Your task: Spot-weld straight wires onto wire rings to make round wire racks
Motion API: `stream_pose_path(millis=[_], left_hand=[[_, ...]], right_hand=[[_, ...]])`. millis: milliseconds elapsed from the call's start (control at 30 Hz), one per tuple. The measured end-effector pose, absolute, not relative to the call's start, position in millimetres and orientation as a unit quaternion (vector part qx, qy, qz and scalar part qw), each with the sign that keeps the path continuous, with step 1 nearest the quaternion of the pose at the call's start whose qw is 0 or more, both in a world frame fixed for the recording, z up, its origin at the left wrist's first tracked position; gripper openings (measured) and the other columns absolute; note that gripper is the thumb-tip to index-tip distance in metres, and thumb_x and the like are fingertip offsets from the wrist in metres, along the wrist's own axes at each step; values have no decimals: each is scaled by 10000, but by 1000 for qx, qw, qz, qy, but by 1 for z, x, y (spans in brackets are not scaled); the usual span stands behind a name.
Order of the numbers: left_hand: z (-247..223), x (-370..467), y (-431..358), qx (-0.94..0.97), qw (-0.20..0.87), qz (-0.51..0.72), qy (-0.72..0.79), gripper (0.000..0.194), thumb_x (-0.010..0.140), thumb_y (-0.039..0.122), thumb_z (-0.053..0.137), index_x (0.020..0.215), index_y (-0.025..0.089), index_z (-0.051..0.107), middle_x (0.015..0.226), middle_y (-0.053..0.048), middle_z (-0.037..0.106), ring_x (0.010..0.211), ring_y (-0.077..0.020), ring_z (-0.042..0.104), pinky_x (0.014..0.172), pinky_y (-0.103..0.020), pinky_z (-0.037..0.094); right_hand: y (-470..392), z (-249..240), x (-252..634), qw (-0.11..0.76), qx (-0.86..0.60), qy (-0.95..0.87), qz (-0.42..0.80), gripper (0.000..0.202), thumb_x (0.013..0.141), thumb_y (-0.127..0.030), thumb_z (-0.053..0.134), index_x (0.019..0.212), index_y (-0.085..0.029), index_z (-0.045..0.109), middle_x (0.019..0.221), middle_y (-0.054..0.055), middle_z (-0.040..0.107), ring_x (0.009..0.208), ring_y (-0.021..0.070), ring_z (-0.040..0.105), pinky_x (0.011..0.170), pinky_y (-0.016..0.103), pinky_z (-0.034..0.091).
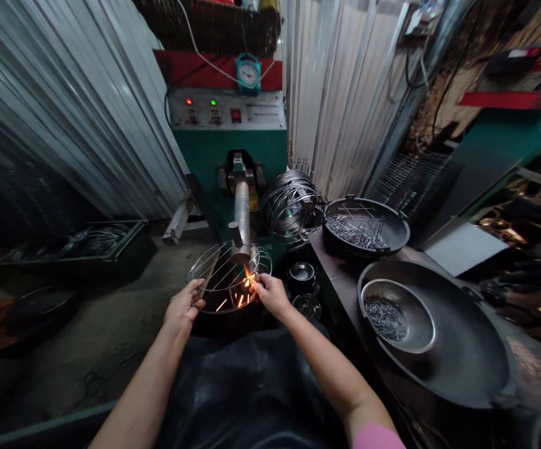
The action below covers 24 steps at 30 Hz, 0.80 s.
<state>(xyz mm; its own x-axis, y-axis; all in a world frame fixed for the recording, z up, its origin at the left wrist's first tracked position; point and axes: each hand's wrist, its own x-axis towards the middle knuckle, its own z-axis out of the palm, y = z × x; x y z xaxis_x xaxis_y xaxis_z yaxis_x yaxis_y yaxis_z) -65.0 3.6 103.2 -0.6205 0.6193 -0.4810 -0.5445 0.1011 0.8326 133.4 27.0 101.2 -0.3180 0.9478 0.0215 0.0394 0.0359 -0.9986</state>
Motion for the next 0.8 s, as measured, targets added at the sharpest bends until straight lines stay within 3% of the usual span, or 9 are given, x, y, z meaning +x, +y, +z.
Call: stream_pose_path(millis=[133,300,500,700,800], left_hand=[[105,-62,2,7,425,672,607,419,312,201,751,530,180,395,411,113,298,377,-26,247,308,-171,162],[107,-60,-1,-1,426,670,607,426,301,207,758,526,182,397,400,109,308,381,-29,250,303,-169,165],[107,-55,-7,-9,415,672,614,403,332,215,741,521,182,386,416,110,298,370,-30,269,300,-173,183],[114,-45,-10,-20,414,672,613,355,377,185,732,542,169,418,436,105,309,365,-27,265,300,-175,192],[113,-49,-13,-30,411,672,615,332,413,173,735,562,156,438,465,89,343,372,-32,306,305,-171,189]], right_hand=[[22,99,135,432,-435,-557,560,147,705,-312,575,750,-172,584,544,-31,574,481,119,567,471,222,453],[4,74,174,489,-479,-473,554,362,715,-407,558,945,-135,622,674,8,611,504,111,564,454,223,441],[-27,21,242,341,-600,-509,515,300,752,-250,472,969,-108,623,554,-33,529,460,97,499,449,209,393],[-51,9,254,299,-640,-616,347,282,767,-118,426,1015,-163,553,798,48,644,747,156,610,690,248,441],[-58,11,248,247,-647,-658,296,237,770,-105,447,982,-164,534,817,75,648,786,181,614,719,257,418]])
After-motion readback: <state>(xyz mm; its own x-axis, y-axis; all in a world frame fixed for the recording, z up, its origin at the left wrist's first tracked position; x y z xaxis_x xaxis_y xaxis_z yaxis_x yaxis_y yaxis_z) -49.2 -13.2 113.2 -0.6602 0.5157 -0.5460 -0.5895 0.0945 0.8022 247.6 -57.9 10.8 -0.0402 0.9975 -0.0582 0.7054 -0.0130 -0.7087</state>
